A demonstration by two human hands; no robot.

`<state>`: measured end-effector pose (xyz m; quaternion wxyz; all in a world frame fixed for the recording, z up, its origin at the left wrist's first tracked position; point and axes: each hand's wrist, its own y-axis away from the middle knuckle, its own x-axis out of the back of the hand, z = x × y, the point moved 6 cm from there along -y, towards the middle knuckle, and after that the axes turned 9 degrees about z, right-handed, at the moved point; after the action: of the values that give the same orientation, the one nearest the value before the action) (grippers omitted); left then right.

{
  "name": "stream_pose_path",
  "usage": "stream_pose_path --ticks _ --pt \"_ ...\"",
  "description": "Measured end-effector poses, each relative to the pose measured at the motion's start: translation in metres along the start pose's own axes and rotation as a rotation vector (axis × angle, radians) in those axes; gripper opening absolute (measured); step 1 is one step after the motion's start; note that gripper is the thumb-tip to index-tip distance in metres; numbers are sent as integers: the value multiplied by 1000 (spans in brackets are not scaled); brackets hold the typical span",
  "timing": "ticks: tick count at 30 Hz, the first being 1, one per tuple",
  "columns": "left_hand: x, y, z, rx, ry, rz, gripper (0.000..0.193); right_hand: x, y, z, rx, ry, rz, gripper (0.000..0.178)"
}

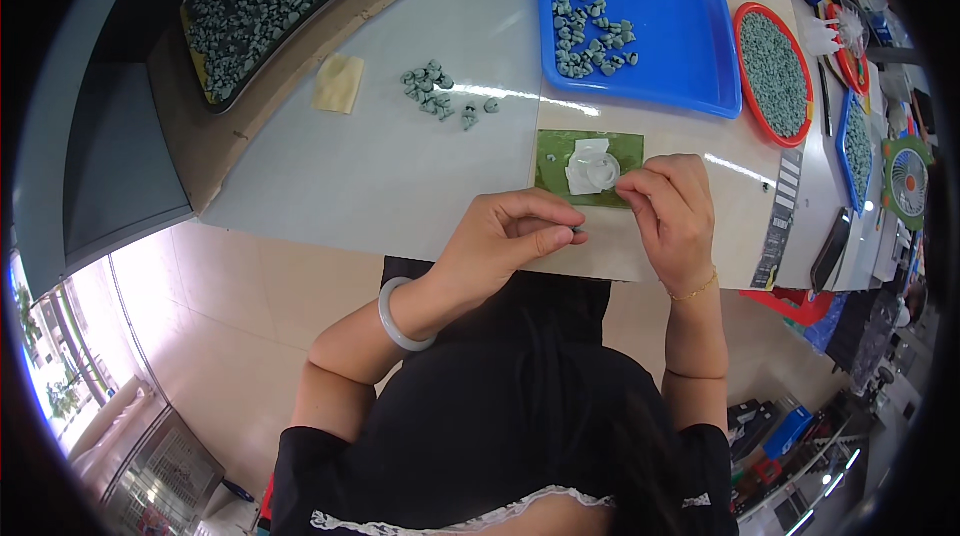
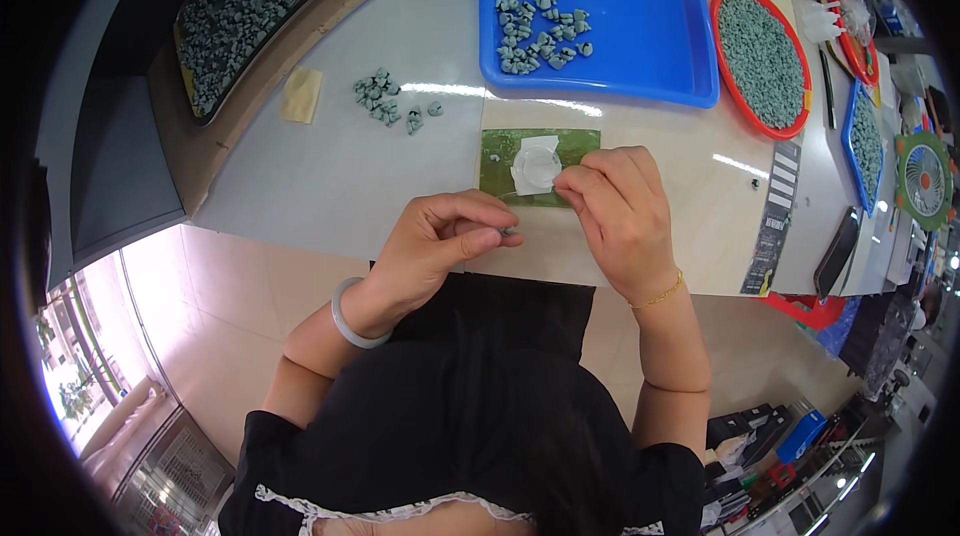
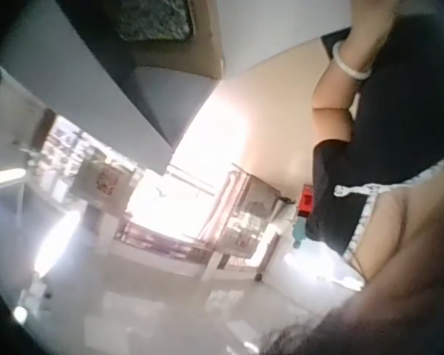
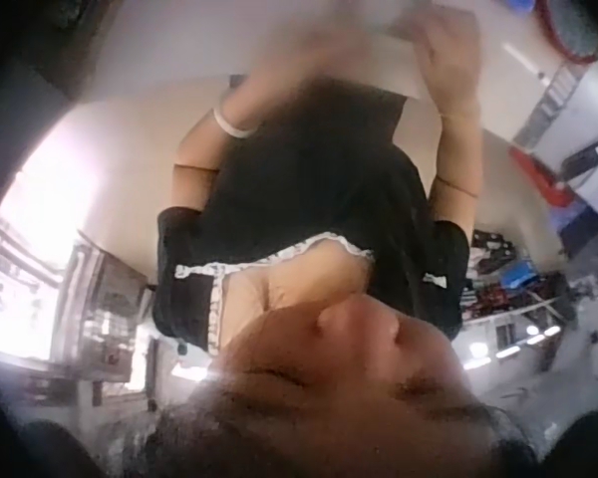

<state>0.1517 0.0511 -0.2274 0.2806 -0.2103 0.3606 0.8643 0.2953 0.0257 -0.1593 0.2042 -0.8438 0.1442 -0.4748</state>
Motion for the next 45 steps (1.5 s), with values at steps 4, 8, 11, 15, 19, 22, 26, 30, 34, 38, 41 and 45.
stream_pose_path --ticks 4,8,11,15,19,22,26,30,34,38,41,45 --pt "0 2 3 55 66 50 19 -2 0 0 -2 0 0 16" --pt "3 1 -1 66 62 28 21 0 0 -1 -38 -34 17 16" --pt "2 1 -3 72 87 10 21 3 6 1 -127 -106 47 15" --pt "0 1 -2 55 90 -7 22 -3 15 -6 -297 -385 20 13" --pt "-1 0 -4 28 111 -20 23 -7 21 -15 -271 -429 38 14" --pt "-2 0 -4 44 87 -14 23 -7 24 -16 -268 -430 79 14" --pt "-3 1 -5 37 101 8 22 -8 21 -22 -176 -351 96 15" --pt "-4 1 -3 44 48 22 20 -4 23 -28 -25 -249 157 19" --pt "-7 2 0 53 8 23 16 -2 25 -28 98 -232 135 26" --pt "-9 3 1 34 -50 -3 16 0 26 -23 151 -291 95 26" --pt "-13 1 4 55 -71 -1 16 0 29 -21 162 -307 85 24" --pt "-20 -13 40 -202 -257 0 17 11 36 -5 -27 -456 239 21"
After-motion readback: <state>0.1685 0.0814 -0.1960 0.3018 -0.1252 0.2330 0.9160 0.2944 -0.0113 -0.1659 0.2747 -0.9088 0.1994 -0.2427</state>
